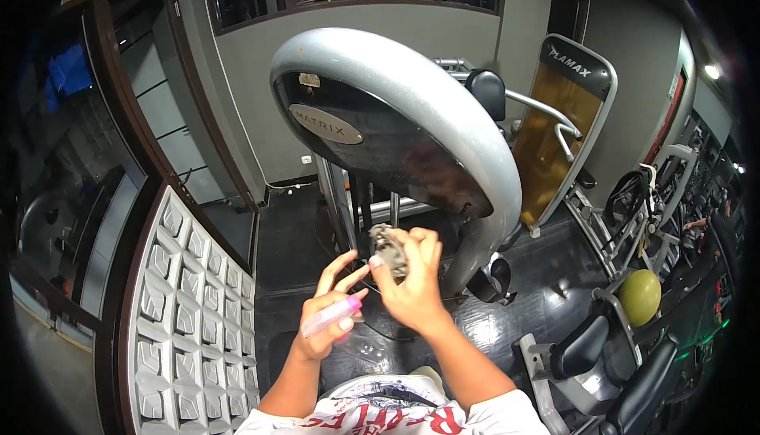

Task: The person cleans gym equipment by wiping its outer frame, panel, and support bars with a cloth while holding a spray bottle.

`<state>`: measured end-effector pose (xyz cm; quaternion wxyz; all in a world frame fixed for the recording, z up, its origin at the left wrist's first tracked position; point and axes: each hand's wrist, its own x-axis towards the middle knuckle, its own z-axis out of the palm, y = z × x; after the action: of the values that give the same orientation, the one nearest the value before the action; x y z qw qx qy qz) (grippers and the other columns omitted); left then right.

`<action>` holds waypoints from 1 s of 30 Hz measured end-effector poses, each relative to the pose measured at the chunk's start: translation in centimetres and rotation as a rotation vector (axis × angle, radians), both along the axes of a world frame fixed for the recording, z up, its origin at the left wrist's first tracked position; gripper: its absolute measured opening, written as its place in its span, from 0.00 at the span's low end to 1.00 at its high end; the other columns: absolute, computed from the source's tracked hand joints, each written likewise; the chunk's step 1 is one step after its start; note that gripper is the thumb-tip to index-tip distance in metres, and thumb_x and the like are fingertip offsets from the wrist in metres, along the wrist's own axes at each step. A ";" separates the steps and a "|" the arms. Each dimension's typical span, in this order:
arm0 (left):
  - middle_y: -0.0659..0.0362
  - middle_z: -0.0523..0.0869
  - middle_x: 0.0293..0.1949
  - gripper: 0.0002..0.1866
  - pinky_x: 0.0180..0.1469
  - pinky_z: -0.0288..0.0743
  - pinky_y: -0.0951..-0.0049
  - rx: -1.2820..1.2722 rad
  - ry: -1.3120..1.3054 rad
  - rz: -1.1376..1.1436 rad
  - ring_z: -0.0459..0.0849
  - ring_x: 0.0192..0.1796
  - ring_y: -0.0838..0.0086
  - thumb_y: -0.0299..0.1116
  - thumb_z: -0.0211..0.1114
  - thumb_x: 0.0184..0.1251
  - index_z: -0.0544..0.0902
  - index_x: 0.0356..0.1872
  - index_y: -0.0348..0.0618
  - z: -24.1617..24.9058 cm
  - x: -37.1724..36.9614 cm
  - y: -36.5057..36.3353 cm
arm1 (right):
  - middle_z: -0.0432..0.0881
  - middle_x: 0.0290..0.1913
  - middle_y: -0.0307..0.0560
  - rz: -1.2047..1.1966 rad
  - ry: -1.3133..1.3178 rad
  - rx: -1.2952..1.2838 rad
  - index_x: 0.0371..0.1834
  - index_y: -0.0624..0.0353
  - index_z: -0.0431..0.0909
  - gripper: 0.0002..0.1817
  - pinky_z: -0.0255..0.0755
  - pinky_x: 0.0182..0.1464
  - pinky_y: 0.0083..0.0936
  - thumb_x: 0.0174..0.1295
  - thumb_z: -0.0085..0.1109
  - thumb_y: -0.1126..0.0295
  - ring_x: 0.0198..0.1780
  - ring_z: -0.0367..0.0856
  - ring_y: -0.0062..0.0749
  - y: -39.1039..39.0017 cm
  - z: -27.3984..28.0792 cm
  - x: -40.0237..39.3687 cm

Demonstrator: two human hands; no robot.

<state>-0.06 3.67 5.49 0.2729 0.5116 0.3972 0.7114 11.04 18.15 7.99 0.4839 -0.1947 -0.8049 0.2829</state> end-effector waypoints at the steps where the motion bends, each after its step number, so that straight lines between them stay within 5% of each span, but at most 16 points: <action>1: 0.35 0.58 0.78 0.15 0.75 0.61 0.47 0.048 0.025 0.006 0.62 0.79 0.40 0.38 0.69 0.64 0.86 0.40 0.33 0.0 0.2 0.8 | 0.64 0.56 0.57 0.162 -0.045 -0.120 0.66 0.60 0.73 0.27 0.61 0.66 0.41 0.62 0.61 0.72 0.61 0.63 0.47 0.0 -1.0 0.0; 2: 0.35 0.61 0.77 0.14 0.76 0.59 0.48 0.098 0.052 0.013 0.61 0.80 0.41 0.37 0.68 0.65 0.86 0.41 0.33 0.0 0.3 1.5 | 0.64 0.59 0.56 0.236 -0.122 -0.159 0.73 0.63 0.67 0.30 0.59 0.71 0.36 0.66 0.51 0.71 0.63 0.65 0.45 -0.4 -1.4 0.1; 5: 0.38 0.75 0.68 0.14 0.75 0.59 0.57 0.022 0.113 0.127 0.65 0.78 0.52 0.36 0.64 0.70 0.85 0.44 0.32 -0.5 0.4 2.5 | 0.63 0.70 0.59 0.443 -0.100 -0.221 0.79 0.67 0.61 0.33 0.58 0.75 0.37 0.70 0.47 0.69 0.70 0.66 0.44 -0.4 -1.7 0.4; 8: 0.47 0.80 0.60 0.15 0.68 0.65 0.64 0.026 -0.236 0.149 0.73 0.68 0.62 0.37 0.61 0.72 0.84 0.44 0.32 -1.0 1.3 3.3 | 0.67 0.68 0.58 0.552 0.091 -0.386 0.76 0.66 0.64 0.31 0.63 0.71 0.35 0.70 0.53 0.68 0.66 0.69 0.44 -1.7 0.1 1.2; 10: 0.49 0.80 0.57 0.14 0.65 0.67 0.66 -0.002 -0.319 0.150 0.76 0.63 0.65 0.37 0.60 0.73 0.83 0.43 0.33 -2.2 0.4 3.3 | 0.69 0.66 0.57 0.536 0.126 -0.363 0.69 0.63 0.71 0.33 0.65 0.69 0.37 0.62 0.69 0.64 0.65 0.71 0.43 -2.5 0.2 1.6; 13: 0.52 0.76 0.56 0.16 0.62 0.68 0.69 0.043 -0.279 0.245 0.77 0.58 0.69 0.38 0.58 0.77 0.82 0.46 0.33 -1.3 0.6 3.6 | 0.70 0.63 0.58 0.130 -0.162 0.312 0.63 0.60 0.76 0.32 0.66 0.63 0.39 0.54 0.75 0.65 0.58 0.75 0.50 -4.8 2.1 3.6; 18: 0.57 0.74 0.55 0.22 0.61 0.72 0.72 -0.002 -0.072 0.237 0.78 0.55 0.74 0.44 0.52 0.83 0.76 0.60 0.33 1.3 1.3 3.0 | 0.71 0.62 0.61 0.355 -0.252 0.151 0.66 0.62 0.72 0.37 0.71 0.60 0.45 0.52 0.76 0.66 0.58 0.75 0.57 -4.5 1.3 4.4; 22: 0.51 0.72 0.63 0.31 0.72 0.63 0.65 -0.022 0.170 0.104 0.69 0.68 0.66 0.40 0.72 0.67 0.76 0.66 0.34 3.0 1.3 3.5 | 0.73 0.60 0.62 0.282 -0.209 0.144 0.61 0.64 0.70 0.35 0.78 0.54 0.49 0.50 0.75 0.68 0.57 0.78 0.61 -4.8 0.5 4.7; 23: 0.49 0.67 0.68 0.43 0.74 0.61 0.64 -0.038 0.001 0.029 0.63 0.73 0.63 0.39 0.83 0.50 0.75 0.68 0.36 3.2 1.9 3.7 | 0.74 0.59 0.63 0.278 -0.196 0.136 0.60 0.65 0.70 0.34 0.79 0.53 0.50 0.50 0.74 0.68 0.57 0.79 0.62 -4.9 0.3 4.8; 24: 0.48 0.62 0.71 0.54 0.77 0.58 0.62 -0.085 0.377 0.142 0.59 0.76 0.60 0.41 0.88 0.39 0.71 0.72 0.39 3.1 1.3 4.0 | 0.75 0.57 0.63 0.231 -0.226 0.107 0.58 0.65 0.70 0.33 0.80 0.50 0.49 0.49 0.74 0.68 0.54 0.81 0.62 -4.8 0.3 5.0; 26: 0.46 0.59 0.72 0.63 0.79 0.55 0.60 -0.072 0.272 -0.024 0.56 0.78 0.56 0.46 0.90 0.33 0.66 0.77 0.41 3.5 2.7 4.0 | 0.78 0.53 0.63 0.135 -0.285 0.050 0.54 0.65 0.71 0.31 0.82 0.46 0.49 0.48 0.74 0.68 0.48 0.85 0.61 -4.3 0.5 5.8; 28: 0.44 0.51 0.75 0.74 0.80 0.51 0.59 -0.040 0.301 -0.126 0.51 0.80 0.50 0.52 0.93 0.28 0.58 0.82 0.41 4.2 2.8 3.6 | 0.86 0.32 0.51 0.088 -0.071 -0.065 0.51 0.66 0.71 0.29 0.83 0.38 0.37 0.49 0.75 0.67 0.33 0.90 0.48 -3.3 -0.3 6.3; 30: 0.46 0.54 0.74 0.67 0.80 0.51 0.59 0.038 0.205 -0.230 0.55 0.79 0.52 0.52 0.90 0.38 0.61 0.80 0.40 4.1 2.1 3.7 | 0.87 0.31 0.50 0.076 0.025 -0.090 0.50 0.66 0.71 0.27 0.83 0.39 0.30 0.53 0.77 0.69 0.34 0.91 0.37 -3.0 0.3 7.0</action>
<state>2.05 7.35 9.54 0.3008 0.6287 0.3485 0.6267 18.09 15.15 8.25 0.4735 -0.1823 -0.7920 0.3394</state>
